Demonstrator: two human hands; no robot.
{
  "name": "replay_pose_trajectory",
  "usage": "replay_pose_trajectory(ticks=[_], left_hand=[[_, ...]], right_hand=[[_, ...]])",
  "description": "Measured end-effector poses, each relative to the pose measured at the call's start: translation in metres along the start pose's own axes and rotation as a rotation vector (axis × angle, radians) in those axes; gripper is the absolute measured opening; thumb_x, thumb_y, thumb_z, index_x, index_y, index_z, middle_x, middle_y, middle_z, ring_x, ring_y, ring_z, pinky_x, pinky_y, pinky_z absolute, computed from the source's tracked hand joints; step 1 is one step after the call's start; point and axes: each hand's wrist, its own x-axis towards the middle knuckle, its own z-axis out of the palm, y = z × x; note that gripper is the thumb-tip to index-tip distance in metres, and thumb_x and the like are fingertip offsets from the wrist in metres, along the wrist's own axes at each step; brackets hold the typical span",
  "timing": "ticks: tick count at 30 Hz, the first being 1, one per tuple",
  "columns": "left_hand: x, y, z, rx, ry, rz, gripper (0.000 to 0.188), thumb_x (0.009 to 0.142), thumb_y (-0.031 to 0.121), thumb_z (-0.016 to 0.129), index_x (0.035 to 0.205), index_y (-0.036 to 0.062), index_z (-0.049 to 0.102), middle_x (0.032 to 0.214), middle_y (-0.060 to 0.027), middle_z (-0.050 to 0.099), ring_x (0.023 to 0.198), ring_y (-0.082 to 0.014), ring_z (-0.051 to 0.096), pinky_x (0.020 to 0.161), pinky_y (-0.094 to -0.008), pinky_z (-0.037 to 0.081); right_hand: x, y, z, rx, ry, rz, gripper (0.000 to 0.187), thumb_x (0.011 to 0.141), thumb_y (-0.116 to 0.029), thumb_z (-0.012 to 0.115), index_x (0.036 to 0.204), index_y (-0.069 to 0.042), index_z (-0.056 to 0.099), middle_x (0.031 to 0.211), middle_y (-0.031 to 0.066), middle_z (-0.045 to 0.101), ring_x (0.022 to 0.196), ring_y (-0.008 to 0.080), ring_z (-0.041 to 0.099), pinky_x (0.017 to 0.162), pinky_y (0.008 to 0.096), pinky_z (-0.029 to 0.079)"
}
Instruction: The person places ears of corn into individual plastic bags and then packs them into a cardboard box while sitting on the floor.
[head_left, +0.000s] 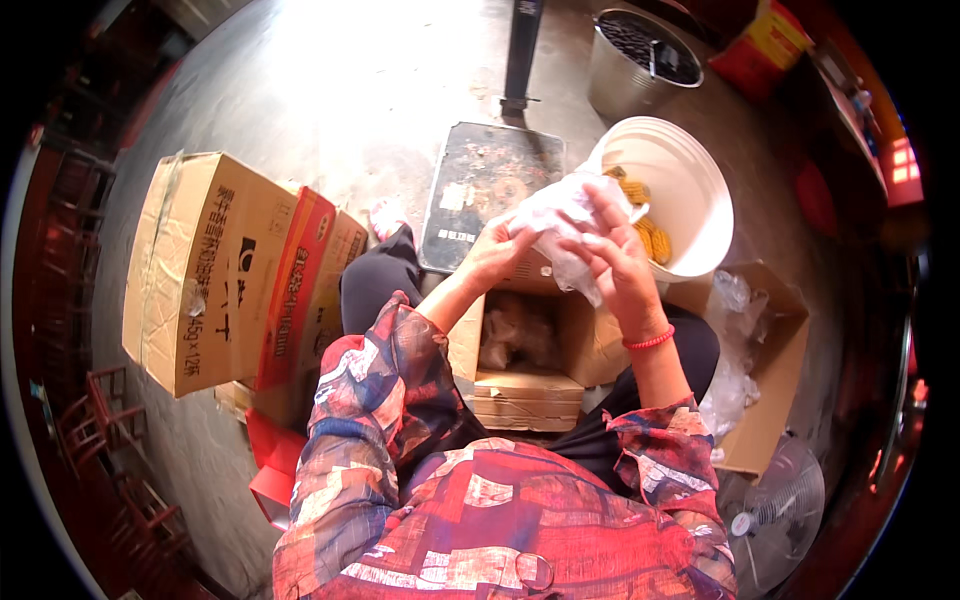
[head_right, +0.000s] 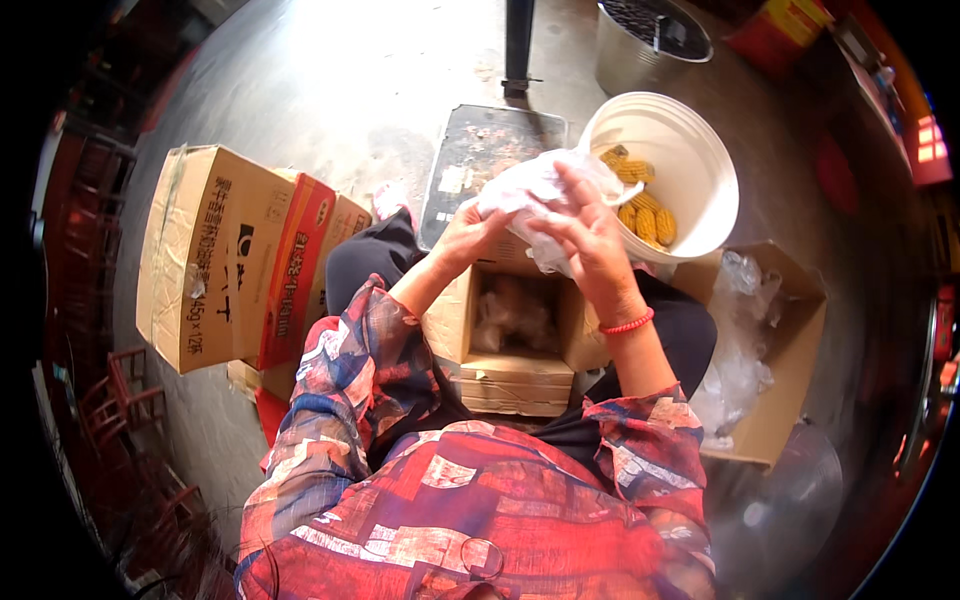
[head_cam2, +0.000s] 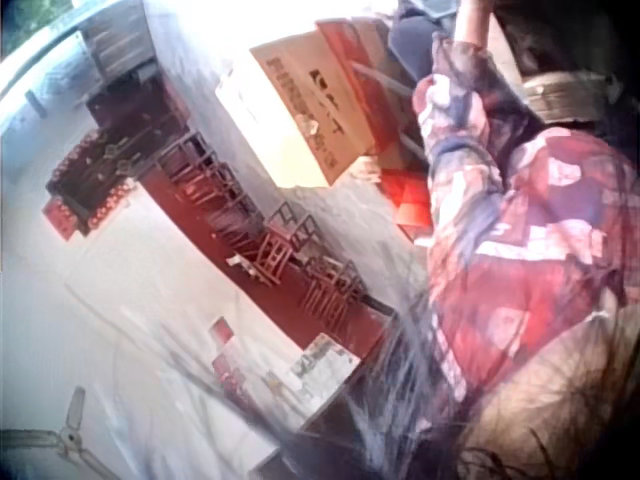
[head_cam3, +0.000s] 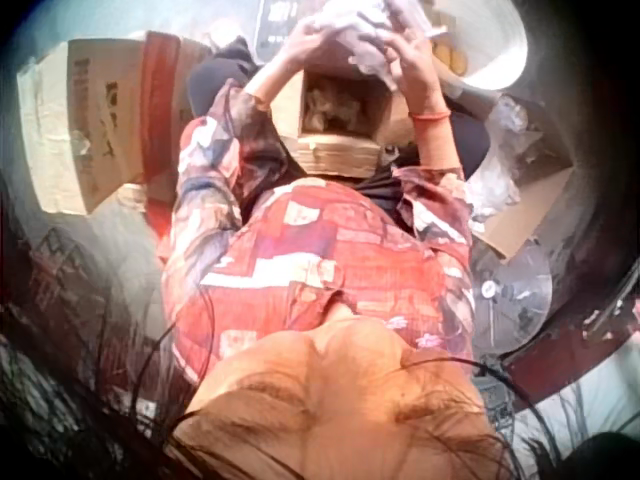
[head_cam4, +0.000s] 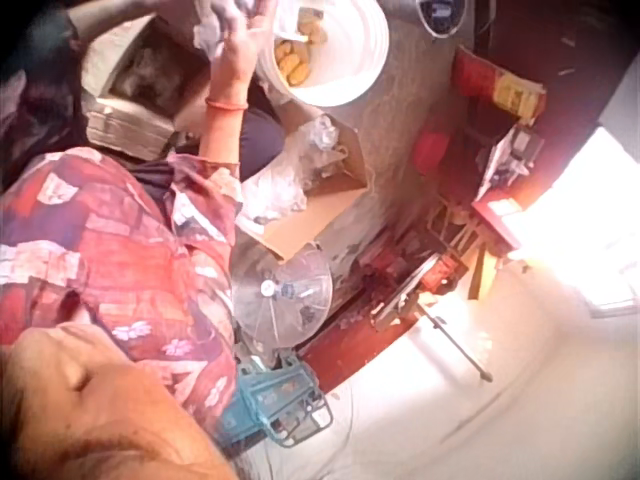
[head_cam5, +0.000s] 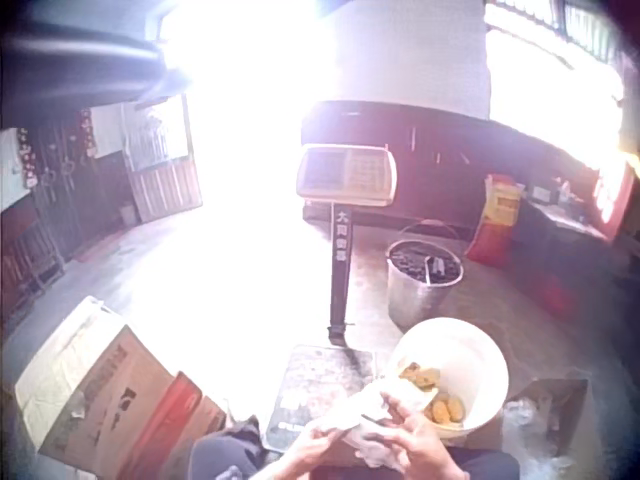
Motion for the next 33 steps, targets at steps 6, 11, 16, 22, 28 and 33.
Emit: replay_pose_trajectory(ticks=[6,11,16,22,28,33], left_hand=[[0.007,0.010,-0.015,-0.384,0.049,-0.139,0.025,0.085,0.013,0.054,0.107,0.0017,0.058,0.096,-0.0052,0.062,0.086,-0.0135,0.059,0.078,-0.0252,0.047],[0.004,0.003,-0.013,-0.383,-0.091,-0.279,0.026,0.084,0.015,0.059,0.106,0.0025,0.058,0.097,-0.0045,0.062,0.085,-0.0128,0.060,0.076,-0.0262,0.049],[0.012,0.010,-0.013,-0.126,0.033,-0.137,0.020,0.083,0.018,0.064,0.097,0.0048,0.062,0.086,-0.0007,0.062,0.077,-0.0078,0.057,0.070,-0.0224,0.047],[0.018,0.010,-0.025,-0.198,0.235,-0.126,0.020,0.083,0.021,0.065,0.098,0.0075,0.062,0.084,0.0031,0.060,0.070,-0.0045,0.053,0.063,-0.0165,0.040],[0.011,0.005,-0.038,-0.057,0.098,-0.234,0.042,0.076,0.018,0.072,0.113,0.0062,0.055,0.091,0.0005,0.062,0.075,-0.0060,0.056,0.062,-0.0178,0.044],[0.016,0.013,-0.018,-0.002,0.092,-0.088,0.049,0.076,0.026,0.072,0.116,0.0043,0.052,0.094,-0.0017,0.062,0.084,-0.0076,0.054,0.070,-0.0202,0.042]], right_hand=[[0.020,0.008,-0.060,-0.823,0.207,-0.296,0.069,0.071,-0.005,0.063,0.135,-0.010,0.036,0.126,0.0087,0.044,0.115,0.0191,0.043,0.089,0.0337,0.042],[0.020,0.013,-0.056,-1.093,0.032,-0.436,0.054,0.070,-0.012,0.071,0.121,-0.011,0.052,0.124,0.0064,0.048,0.114,0.0206,0.044,0.090,0.0325,0.040],[0.021,0.010,-0.082,-0.498,0.028,-0.196,0.016,0.085,-0.017,0.060,0.094,-0.003,0.062,0.086,0.0029,0.060,0.082,0.0127,0.056,0.077,0.0252,0.044],[0.022,0.012,-0.113,-0.222,0.348,0.005,0.017,0.092,-0.016,0.052,0.093,-0.003,0.062,0.078,0.0004,0.060,0.066,0.0073,0.055,0.052,0.0202,0.044],[0.023,-0.010,-0.076,0.068,0.306,-0.061,0.015,0.090,-0.012,0.052,0.098,-0.001,0.061,0.089,0.0045,0.064,0.083,0.0131,0.061,0.071,0.0270,0.052],[0.022,0.011,-0.112,-0.203,0.228,0.024,0.016,0.089,-0.014,0.056,0.096,0.000,0.062,0.087,0.0000,0.061,0.081,0.0066,0.055,0.069,0.0196,0.045]])
